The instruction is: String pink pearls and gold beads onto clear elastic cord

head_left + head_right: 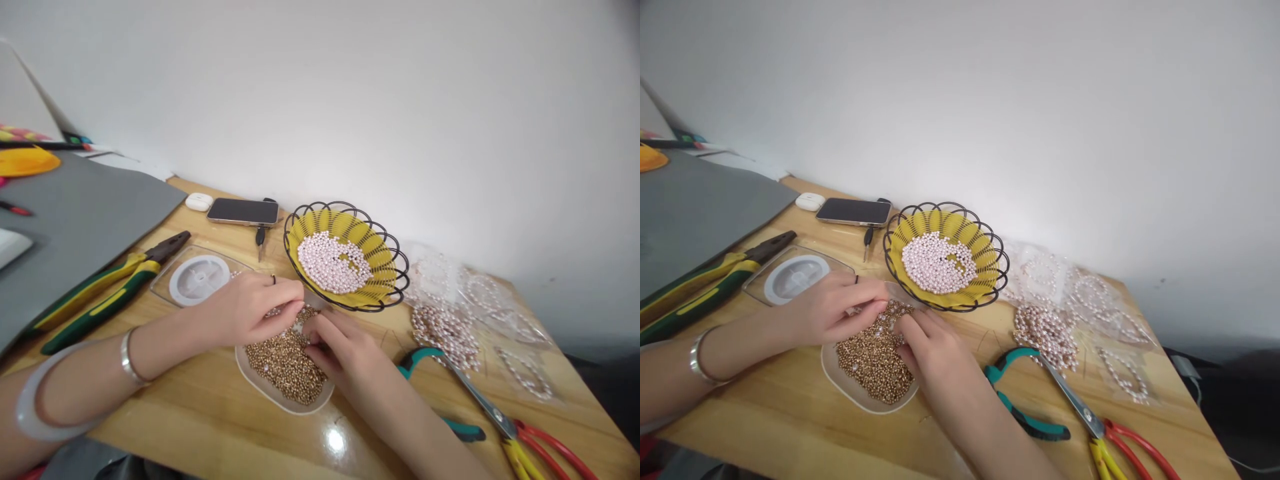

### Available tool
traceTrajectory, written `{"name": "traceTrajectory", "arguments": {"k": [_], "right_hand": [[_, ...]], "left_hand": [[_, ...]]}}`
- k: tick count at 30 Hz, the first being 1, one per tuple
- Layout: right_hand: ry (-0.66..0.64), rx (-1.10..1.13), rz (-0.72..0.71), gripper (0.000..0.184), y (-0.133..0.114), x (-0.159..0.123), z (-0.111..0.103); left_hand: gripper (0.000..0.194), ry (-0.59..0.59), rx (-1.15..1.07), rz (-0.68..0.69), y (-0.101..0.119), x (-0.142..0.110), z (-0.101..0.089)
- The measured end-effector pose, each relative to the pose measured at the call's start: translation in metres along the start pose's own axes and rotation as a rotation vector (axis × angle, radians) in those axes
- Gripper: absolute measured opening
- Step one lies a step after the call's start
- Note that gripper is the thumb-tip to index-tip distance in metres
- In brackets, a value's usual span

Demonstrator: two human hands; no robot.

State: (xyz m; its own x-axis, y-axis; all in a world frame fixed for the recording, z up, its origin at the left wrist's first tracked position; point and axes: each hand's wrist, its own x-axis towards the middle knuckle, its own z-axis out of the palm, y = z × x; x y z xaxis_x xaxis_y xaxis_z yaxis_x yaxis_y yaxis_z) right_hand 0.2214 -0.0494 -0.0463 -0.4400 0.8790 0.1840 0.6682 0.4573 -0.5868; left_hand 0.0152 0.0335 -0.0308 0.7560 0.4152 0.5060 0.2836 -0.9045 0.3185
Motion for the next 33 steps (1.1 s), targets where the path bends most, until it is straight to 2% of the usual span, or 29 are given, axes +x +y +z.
{"name": "traceTrajectory", "arguments": {"k": [6,14,20,23,28,33], "right_hand": [[-0.017,0.046,0.042,0.024,0.000,-0.001,0.001],[-0.048,0.066,-0.003,0.019,-0.002,0.002,-0.001],[-0.039,0.098,0.016,0.023,-0.002,0.002,-0.001],[-0.004,0.278,0.005,0.026,-0.003,0.002,-0.004],[0.076,0.780,0.050,0.020,-0.007,0.002,-0.012],[0.062,1.117,0.073,0.014,-0.011,0.003,-0.013]], "left_hand": [[0.021,0.004,-0.003,-0.002,0.000,0.000,0.000],[0.021,-0.004,-0.016,-0.008,0.001,-0.001,0.000],[0.020,-0.015,-0.019,-0.012,-0.001,0.000,0.001],[0.021,-0.010,-0.022,-0.013,0.000,0.000,0.001],[0.021,-0.016,-0.028,-0.009,0.001,0.000,0.000],[0.021,0.001,-0.021,0.004,0.001,0.002,0.000]]}}
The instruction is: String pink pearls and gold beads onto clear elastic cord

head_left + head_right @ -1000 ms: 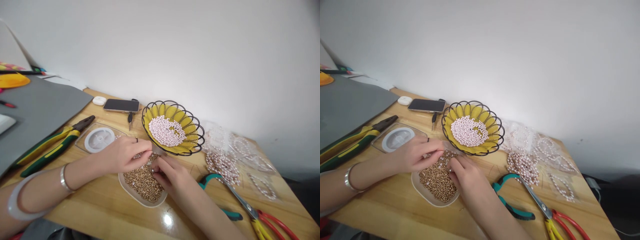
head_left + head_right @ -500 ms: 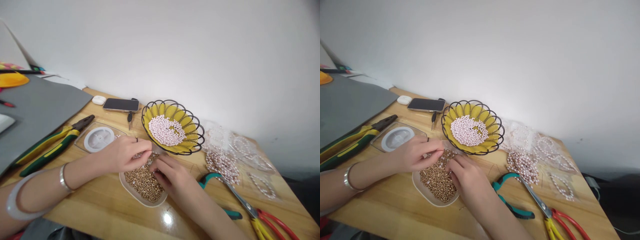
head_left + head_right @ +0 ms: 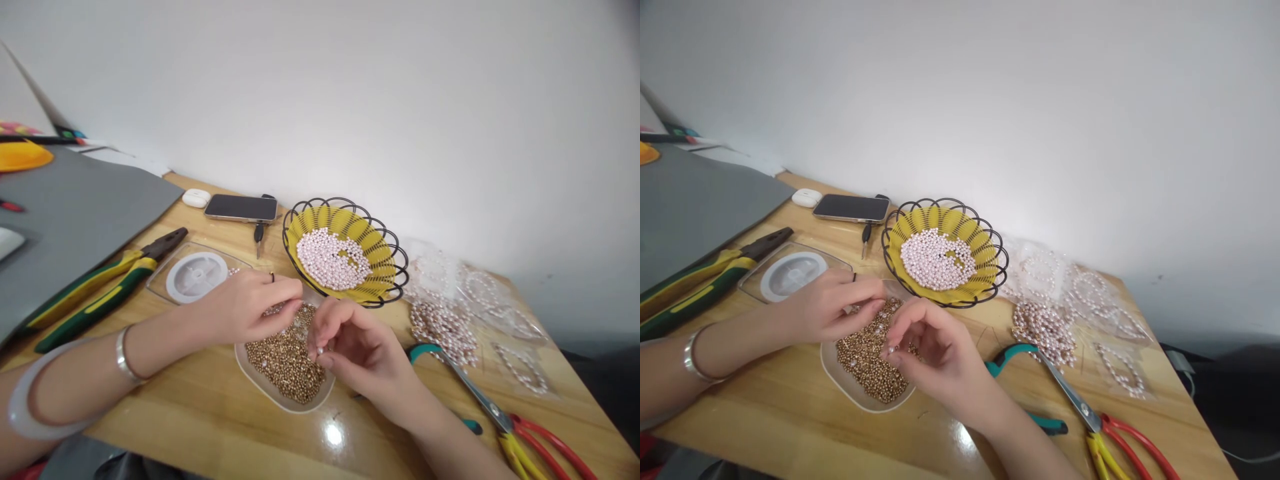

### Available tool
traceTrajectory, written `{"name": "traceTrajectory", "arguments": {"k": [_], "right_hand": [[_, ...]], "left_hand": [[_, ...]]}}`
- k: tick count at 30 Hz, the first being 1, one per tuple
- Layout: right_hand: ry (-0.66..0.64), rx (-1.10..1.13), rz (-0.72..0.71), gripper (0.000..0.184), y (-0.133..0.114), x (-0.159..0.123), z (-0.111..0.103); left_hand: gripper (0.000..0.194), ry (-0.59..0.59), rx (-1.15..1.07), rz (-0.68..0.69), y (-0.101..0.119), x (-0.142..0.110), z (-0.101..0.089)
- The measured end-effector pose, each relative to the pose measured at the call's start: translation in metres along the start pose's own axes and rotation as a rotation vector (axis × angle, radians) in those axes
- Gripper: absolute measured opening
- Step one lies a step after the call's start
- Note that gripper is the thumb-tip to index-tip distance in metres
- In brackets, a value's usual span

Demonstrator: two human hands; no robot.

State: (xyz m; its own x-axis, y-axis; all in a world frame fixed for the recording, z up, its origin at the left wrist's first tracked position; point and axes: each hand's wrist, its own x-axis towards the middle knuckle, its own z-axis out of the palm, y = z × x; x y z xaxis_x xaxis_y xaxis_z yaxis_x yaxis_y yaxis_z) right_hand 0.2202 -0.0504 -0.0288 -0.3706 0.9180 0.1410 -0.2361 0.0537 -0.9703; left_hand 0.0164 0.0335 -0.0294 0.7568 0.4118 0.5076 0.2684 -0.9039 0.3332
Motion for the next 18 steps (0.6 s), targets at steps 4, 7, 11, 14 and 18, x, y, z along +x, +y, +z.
{"name": "traceTrajectory", "arguments": {"k": [4,7,11,14,18], "right_hand": [[0.006,0.135,0.040,0.014,0.002,0.001,0.001],[0.007,0.216,0.061,0.014,0.005,0.001,-0.001],[-0.016,0.217,0.100,0.012,0.010,-0.002,-0.004],[-0.013,0.190,0.109,0.015,0.012,-0.004,-0.005],[-0.007,0.196,0.106,0.016,0.014,-0.005,-0.005]], "left_hand": [[0.020,-0.001,-0.001,0.000,0.000,0.000,0.000],[0.021,-0.009,0.011,-0.003,0.000,-0.001,0.000],[0.021,-0.006,0.020,0.003,0.000,-0.001,-0.001],[0.020,-0.006,0.018,0.006,0.000,-0.001,-0.001],[0.019,0.001,0.007,0.011,0.000,0.000,-0.001]]}}
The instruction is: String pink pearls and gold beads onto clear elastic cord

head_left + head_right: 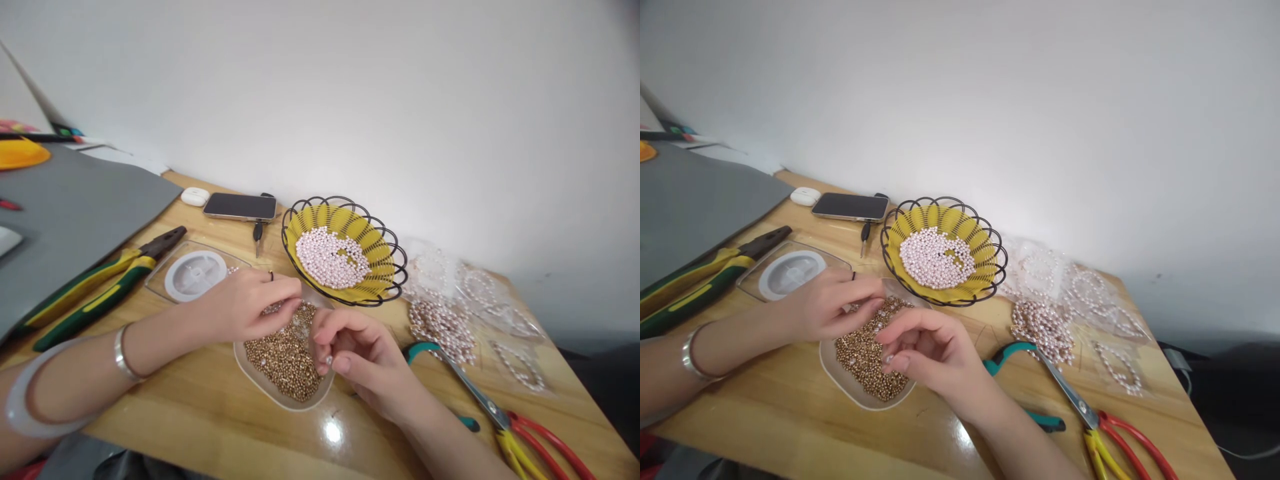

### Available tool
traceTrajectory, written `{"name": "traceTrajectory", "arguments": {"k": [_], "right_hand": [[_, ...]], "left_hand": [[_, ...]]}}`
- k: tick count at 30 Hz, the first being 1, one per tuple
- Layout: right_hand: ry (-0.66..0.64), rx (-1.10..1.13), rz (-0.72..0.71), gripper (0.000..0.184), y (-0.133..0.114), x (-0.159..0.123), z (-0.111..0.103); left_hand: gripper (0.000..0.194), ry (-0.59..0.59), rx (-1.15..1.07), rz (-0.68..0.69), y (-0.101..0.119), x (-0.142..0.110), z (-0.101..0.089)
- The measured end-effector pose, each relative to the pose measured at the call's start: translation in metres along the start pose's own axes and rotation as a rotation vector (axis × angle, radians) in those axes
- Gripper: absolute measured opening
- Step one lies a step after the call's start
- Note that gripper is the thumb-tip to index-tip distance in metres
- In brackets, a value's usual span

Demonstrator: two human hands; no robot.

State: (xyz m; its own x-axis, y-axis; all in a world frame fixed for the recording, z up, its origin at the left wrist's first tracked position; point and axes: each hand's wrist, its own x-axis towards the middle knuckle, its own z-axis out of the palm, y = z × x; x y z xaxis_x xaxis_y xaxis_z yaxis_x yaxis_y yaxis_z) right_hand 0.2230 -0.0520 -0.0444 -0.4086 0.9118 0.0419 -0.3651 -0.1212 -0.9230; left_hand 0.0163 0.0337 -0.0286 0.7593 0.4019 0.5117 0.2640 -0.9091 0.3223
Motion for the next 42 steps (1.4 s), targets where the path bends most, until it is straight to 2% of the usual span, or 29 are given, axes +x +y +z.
{"name": "traceTrajectory", "arguments": {"k": [8,13,25,42], "right_hand": [[-0.018,0.058,-0.011,0.009,-0.0027,0.0021,0.0043],[0.011,0.006,-0.023,0.014,-0.0047,0.0031,0.0069],[-0.020,-0.012,-0.052,0.013,-0.0064,0.0020,0.0067],[-0.028,-0.039,-0.056,0.021,-0.0074,-0.0018,0.0087]], "left_hand": [[0.020,-0.010,0.000,-0.012,0.0005,-0.0003,0.0001],[0.021,-0.007,0.003,-0.009,-0.0002,-0.0005,0.0007],[0.022,-0.010,0.035,-0.012,0.0011,0.0005,-0.0004],[0.024,-0.015,0.055,-0.003,-0.0002,-0.0004,0.0008]]}}
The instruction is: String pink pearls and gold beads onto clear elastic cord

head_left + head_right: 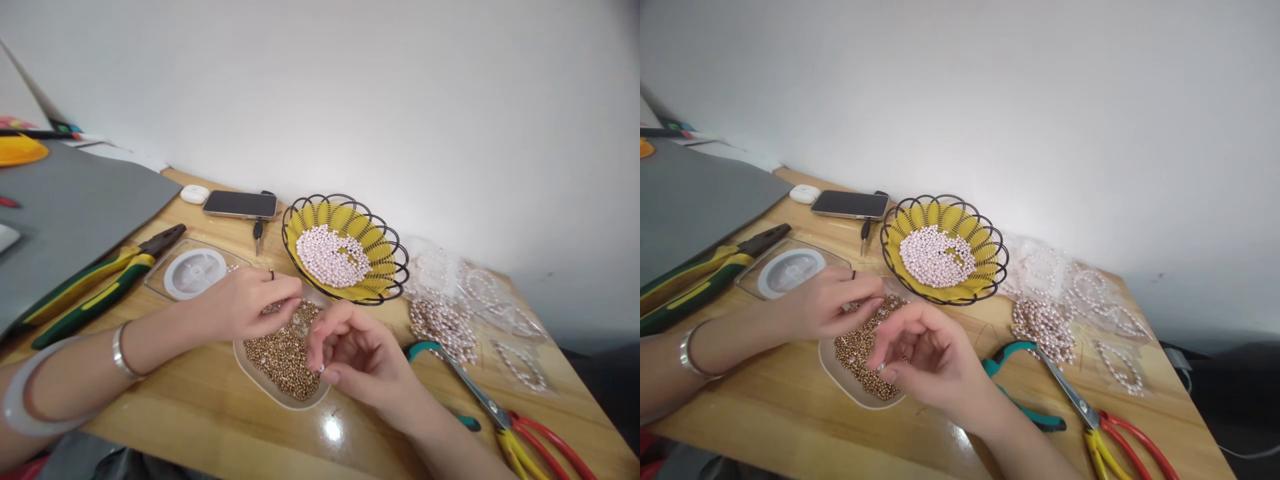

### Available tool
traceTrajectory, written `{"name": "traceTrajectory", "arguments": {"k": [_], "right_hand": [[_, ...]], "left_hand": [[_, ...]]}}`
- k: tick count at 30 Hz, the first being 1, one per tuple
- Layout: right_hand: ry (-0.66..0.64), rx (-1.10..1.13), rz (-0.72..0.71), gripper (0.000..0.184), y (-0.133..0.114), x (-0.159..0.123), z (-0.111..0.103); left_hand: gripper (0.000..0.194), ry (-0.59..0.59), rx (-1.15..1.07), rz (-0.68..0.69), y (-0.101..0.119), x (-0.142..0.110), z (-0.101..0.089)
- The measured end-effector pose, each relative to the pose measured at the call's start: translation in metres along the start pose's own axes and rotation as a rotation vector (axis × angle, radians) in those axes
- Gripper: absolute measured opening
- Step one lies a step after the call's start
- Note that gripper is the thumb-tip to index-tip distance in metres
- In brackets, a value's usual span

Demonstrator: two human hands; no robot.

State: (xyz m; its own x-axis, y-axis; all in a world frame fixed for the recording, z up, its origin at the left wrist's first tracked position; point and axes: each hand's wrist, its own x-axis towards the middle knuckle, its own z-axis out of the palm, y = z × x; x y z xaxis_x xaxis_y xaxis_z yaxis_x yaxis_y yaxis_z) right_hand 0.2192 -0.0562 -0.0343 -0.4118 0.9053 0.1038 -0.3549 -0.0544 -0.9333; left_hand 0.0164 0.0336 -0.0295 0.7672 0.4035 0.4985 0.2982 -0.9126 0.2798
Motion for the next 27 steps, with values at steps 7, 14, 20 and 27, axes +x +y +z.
{"name": "traceTrajectory", "arguments": {"k": [7,14,20,27], "right_hand": [[-0.010,-0.016,-0.030,0.024,0.001,-0.001,0.000],[-0.028,-0.090,-0.100,0.022,0.001,0.000,0.001],[0.031,-0.393,-0.265,0.031,0.001,-0.002,0.002],[0.219,-0.615,-0.518,0.045,0.002,-0.003,0.001]], "left_hand": [[0.024,0.002,0.008,0.000,0.000,0.000,0.000],[0.023,-0.001,0.008,-0.005,0.001,0.001,-0.001],[0.021,-0.009,-0.244,-0.108,0.007,0.002,-0.006],[0.027,-0.216,-0.745,-0.513,0.025,0.008,-0.013]]}}
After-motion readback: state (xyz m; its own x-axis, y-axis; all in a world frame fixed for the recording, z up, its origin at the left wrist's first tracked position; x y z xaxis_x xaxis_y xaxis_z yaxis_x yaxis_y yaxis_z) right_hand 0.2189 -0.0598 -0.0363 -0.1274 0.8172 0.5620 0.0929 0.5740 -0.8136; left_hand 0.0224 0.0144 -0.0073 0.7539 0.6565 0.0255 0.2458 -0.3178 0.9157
